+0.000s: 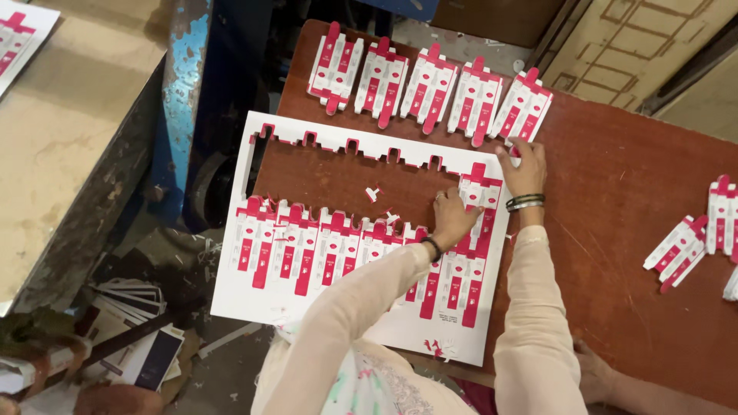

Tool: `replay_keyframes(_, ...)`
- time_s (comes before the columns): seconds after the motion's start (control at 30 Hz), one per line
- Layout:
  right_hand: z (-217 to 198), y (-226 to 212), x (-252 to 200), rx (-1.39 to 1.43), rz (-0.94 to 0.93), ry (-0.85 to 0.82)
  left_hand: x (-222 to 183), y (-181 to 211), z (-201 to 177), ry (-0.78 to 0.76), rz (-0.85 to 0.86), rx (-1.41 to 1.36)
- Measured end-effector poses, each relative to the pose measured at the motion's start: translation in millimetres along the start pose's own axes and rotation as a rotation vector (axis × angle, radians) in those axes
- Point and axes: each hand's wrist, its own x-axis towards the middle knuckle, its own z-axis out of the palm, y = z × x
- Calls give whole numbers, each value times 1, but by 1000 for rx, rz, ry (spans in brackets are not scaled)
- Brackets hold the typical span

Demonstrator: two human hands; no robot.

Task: The person removes white and red printed paper components from a perforated sheet by hand and stacks them in groups on a wooden work surface.

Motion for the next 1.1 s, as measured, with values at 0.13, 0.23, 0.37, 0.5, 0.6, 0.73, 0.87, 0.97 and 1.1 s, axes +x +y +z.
replay_keyframes(0.13, -4, -30, -14, -52, -15, -19, 10, 13, 9, 30, -179, 32)
replay_keyframes(0.23, -13, -41, -17, -34, 14, -13, 15, 20, -7, -91, -202, -39)
replay_keyframes(0.37, -48, -48, -34, -43, -99, -2, 11, 30, -25, -310, -134, 53)
replay_keyframes(0.5, -82, -92, -45, -93, 0, -165, 9, 17, -36, -410, -64, -218)
replay_keyframes(0.6, -100, -141, -34, -604, -284, -162, 14, 10, -16, -460, 23, -546)
replay_keyframes(0.73, -82, -196, -33, -975, -433, -306, 5, -14, 24, -267, 101, -498)
replay_keyframes(0.87, -48, -212, -26, -755, -470, -452, -11, -17, 36, -7, 351, -428)
replay_keyframes(0.97, -37, -202, -12, -633, -453, -624, -20, -7, 25, 53, 271, -445)
replay_keyframes(1.1, -38, -164, -1, -424, -465, -759, -49, 11, -5, -70, 179, -366)
